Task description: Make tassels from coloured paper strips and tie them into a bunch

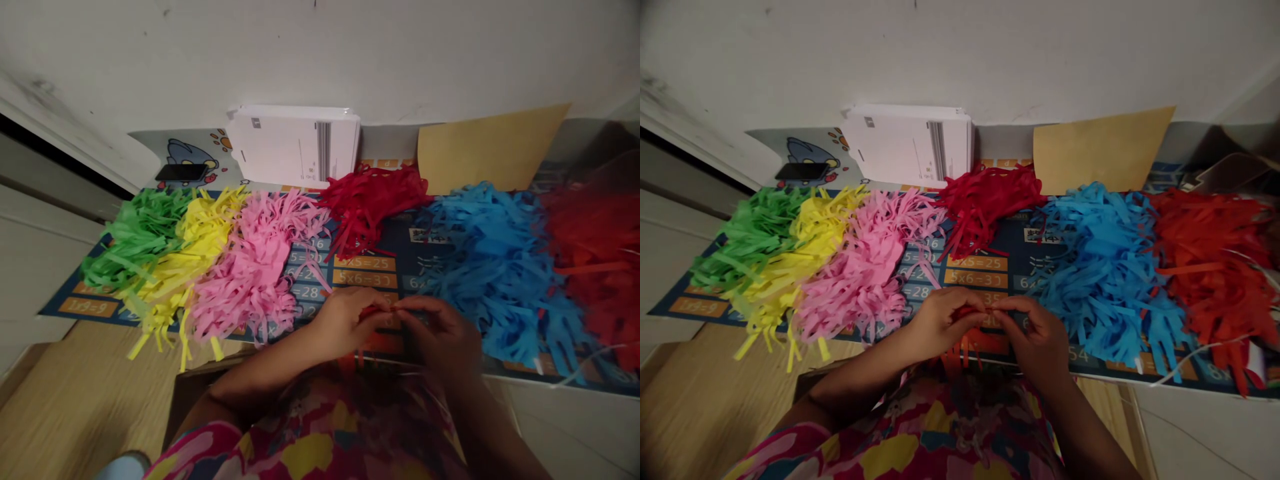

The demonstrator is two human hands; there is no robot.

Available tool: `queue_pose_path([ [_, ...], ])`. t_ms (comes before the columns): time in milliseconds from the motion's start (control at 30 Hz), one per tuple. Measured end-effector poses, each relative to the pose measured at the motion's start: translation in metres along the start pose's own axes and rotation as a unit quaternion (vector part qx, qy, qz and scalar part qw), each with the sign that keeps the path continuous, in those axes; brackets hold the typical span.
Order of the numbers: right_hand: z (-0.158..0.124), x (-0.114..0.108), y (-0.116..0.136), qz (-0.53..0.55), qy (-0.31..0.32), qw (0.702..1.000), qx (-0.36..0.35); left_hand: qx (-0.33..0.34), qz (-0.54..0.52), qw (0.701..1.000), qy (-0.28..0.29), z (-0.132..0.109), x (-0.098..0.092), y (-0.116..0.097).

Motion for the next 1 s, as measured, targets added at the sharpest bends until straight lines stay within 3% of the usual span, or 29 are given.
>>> queue_pose_path([
  [300, 0.000, 0.004, -0.002, 0.012, 0.050, 0.998, 0.030, 0.041, 0.027, 0.998, 0.037, -0.001, -0.001, 0.001],
  [533, -0.003, 0.002, 0.000, 0.035, 0.002, 0.999, 0.034, 0.107, 0.049, 0.993, -0.019, -0.001, -0.001, -0.003],
  [767, -0.006, 0.002, -0.007, 0.035, -0.012, 0.999, 0.033, 0.031, 0.002, 0.999, -0.041, -0.004, 0.004, 0.003],
  [867, -0.005, 0.002, -0.009, 0.039, -0.015, 0.998, 0.044, 0.045, -0.008, 0.998, -0.038, -0.003, 0.003, 0.003],
  [1000, -0.003, 0.003, -0.004, -0.004, -0.021, 1.000, 0.008, 0.089, 0.011, 0.995, -0.038, -0.001, 0.002, 0.000],
])
Point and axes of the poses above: each hand's wrist, its own z-axis towards the middle knuckle, its own x-axis out of the palm, y = z × x, the point moved 6 cm from there along z, towards the middle knuckle, and after that the axes turned 15 degrees about -y, right-handed, at the moved point
